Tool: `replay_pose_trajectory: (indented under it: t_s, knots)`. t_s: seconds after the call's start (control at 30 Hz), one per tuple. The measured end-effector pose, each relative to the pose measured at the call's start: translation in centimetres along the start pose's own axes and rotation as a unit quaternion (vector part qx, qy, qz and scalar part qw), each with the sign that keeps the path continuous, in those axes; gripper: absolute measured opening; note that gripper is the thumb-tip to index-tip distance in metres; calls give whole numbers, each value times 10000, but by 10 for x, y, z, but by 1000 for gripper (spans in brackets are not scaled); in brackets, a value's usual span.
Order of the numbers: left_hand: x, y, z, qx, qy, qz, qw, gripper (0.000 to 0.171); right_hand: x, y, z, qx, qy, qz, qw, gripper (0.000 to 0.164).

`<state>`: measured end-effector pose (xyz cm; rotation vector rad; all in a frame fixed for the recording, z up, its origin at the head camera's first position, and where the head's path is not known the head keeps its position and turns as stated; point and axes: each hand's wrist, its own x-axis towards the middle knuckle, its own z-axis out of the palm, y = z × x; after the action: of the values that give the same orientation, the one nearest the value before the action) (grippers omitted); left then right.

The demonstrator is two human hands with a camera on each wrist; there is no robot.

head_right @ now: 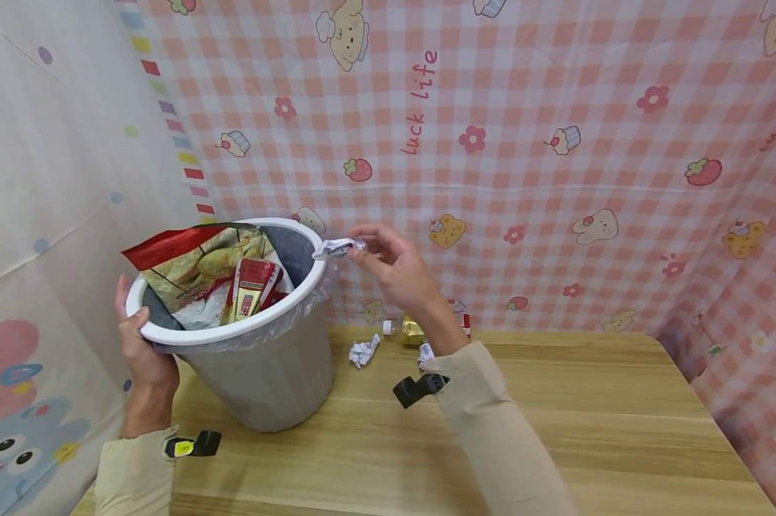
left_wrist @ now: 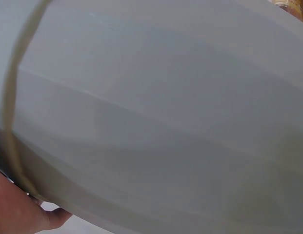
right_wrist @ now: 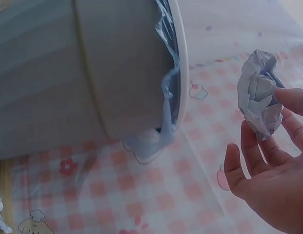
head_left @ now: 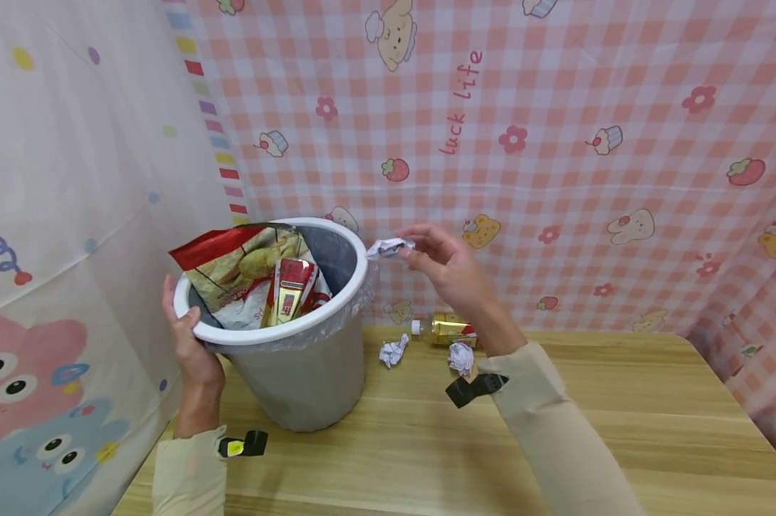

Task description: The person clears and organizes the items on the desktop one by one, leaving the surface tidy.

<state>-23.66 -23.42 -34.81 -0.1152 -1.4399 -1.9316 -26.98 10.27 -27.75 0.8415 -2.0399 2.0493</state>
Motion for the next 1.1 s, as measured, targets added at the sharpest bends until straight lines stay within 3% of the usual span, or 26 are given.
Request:
replay_pose_trajectory:
  t_s: [0.87,1.1]
  knots:
    - [1,-2,-2,95,-36,35,9999,70,22,0,50,-337,-401,306,9982,28]
    - [0,-1,-2,60,-51,55,10000,71,24,0,62,-610,-488,184,9968,25]
